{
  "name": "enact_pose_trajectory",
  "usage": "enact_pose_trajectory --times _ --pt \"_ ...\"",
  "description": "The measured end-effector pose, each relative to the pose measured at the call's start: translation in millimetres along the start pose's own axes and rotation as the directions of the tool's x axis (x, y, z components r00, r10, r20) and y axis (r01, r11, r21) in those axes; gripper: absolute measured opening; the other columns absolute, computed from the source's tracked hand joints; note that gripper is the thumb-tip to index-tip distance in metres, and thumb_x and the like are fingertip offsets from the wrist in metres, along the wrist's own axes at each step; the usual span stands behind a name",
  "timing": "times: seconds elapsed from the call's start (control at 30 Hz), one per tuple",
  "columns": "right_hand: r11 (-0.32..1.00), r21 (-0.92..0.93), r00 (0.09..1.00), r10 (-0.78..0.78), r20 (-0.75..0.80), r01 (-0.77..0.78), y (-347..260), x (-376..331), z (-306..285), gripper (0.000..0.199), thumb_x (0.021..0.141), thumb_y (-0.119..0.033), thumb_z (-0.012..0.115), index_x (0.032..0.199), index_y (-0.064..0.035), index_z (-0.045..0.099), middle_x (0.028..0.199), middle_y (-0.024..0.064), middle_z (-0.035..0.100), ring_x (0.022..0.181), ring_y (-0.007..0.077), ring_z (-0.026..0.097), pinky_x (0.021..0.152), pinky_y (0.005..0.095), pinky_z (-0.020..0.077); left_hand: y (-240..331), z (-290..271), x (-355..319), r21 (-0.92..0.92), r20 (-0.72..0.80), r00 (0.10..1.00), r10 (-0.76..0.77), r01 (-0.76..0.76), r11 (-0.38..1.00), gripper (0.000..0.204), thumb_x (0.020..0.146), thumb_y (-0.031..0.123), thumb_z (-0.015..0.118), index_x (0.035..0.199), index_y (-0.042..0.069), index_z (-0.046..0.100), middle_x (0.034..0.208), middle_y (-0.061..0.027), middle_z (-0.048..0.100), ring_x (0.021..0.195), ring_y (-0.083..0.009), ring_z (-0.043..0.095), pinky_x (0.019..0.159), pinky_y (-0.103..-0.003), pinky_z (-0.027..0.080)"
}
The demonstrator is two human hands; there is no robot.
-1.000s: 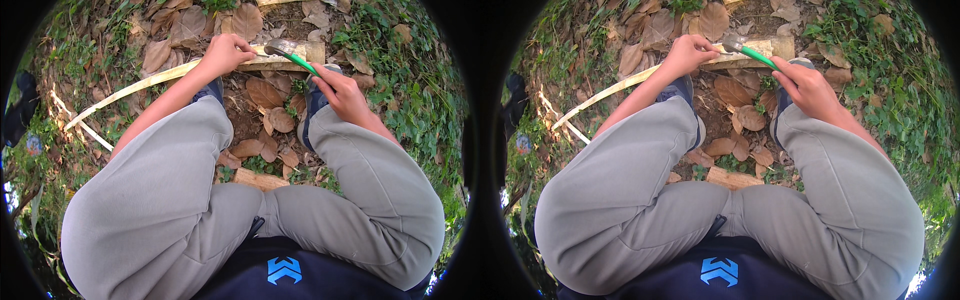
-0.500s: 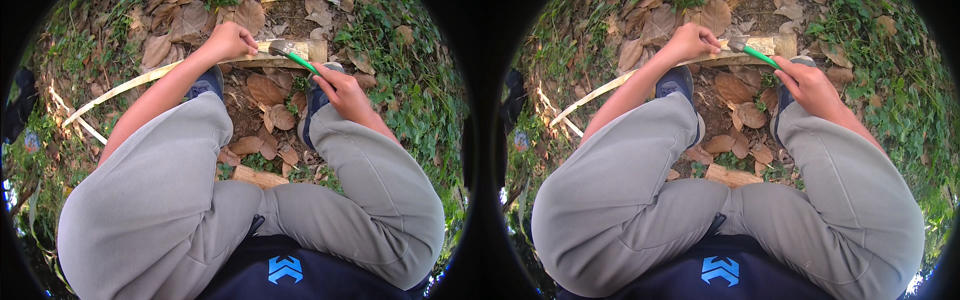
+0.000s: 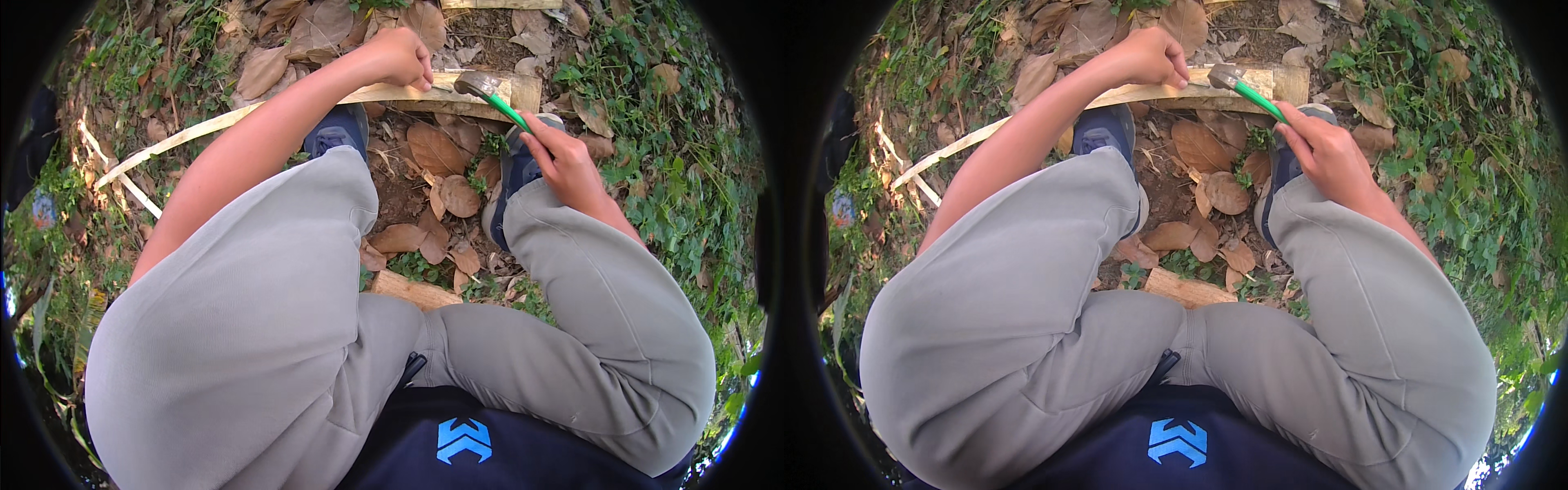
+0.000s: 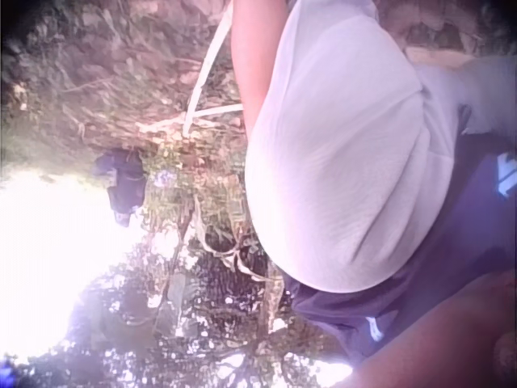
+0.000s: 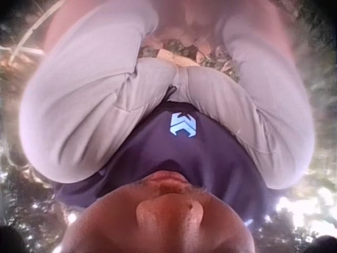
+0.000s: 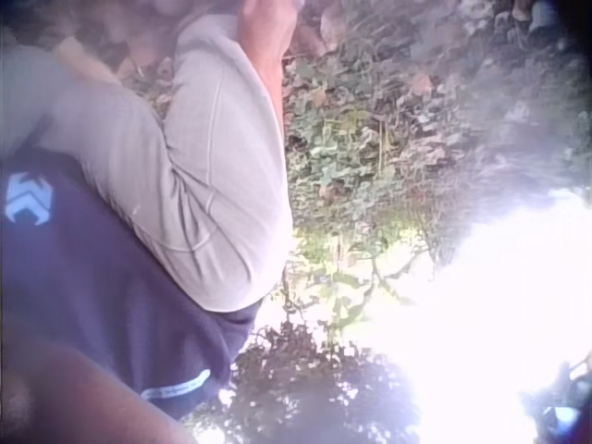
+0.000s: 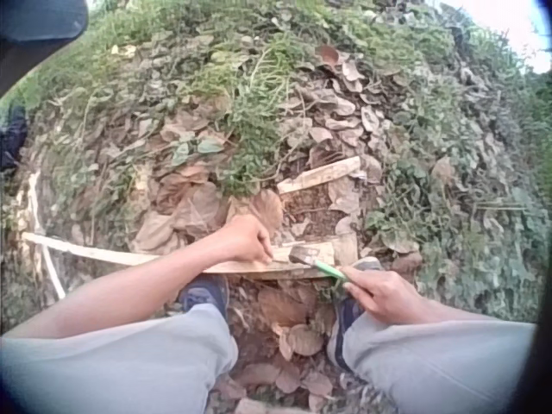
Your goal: The person sits on the ground and uses a hammer to drive nails into a long, thin piece of wood resting on a larger block. The person repeatedly strikes the nail head with the hammer, adjusting the nail position as needed.
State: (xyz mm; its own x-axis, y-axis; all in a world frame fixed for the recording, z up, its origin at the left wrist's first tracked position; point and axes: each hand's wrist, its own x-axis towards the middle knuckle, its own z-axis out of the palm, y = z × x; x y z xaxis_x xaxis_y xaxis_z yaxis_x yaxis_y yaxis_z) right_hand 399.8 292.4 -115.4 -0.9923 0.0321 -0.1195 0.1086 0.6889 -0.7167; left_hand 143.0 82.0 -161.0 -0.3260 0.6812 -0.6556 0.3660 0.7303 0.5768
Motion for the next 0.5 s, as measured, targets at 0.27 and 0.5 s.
enact_pose_trajectory --times 0.27,0.5 --pt "0.995 0.010 0.995 -0.099 -0.023 0.099 -8.7 -2.6 -7.9 0.041 0.099 -0.007 0.070 0.140 -0.0068 0.064 0.096 0.0190 0.072 0.081 0.0334 0.071 0.073 0.0393 0.0558 -6.3 7.2 10.2 0.026 0.001 0.999 0.050 -0.050 0.998 0.017 0.074 0.022 0.093 0.088 0.016 0.084 0.089 -0.0020 0.079 0.083 -0.0181 0.072 0.075 -0.035 0.057" --pt "0.998 -0.040 0.998 -0.046 0.033 0.047 -0.9 -4.1 -1.7 0.041 0.099 -0.009 0.070 0.140 -0.0078 0.064 0.092 0.0189 0.069 0.076 0.0337 0.067 0.070 0.0405 0.0546 -1.7 4.4 7.9 -0.033 0.045 0.999 0.008 -0.007 0.999 0.019 0.076 0.018 0.091 0.089 0.010 0.081 0.092 -0.0081 0.079 0.092 -0.0226 0.074 0.082 -0.037 0.056"
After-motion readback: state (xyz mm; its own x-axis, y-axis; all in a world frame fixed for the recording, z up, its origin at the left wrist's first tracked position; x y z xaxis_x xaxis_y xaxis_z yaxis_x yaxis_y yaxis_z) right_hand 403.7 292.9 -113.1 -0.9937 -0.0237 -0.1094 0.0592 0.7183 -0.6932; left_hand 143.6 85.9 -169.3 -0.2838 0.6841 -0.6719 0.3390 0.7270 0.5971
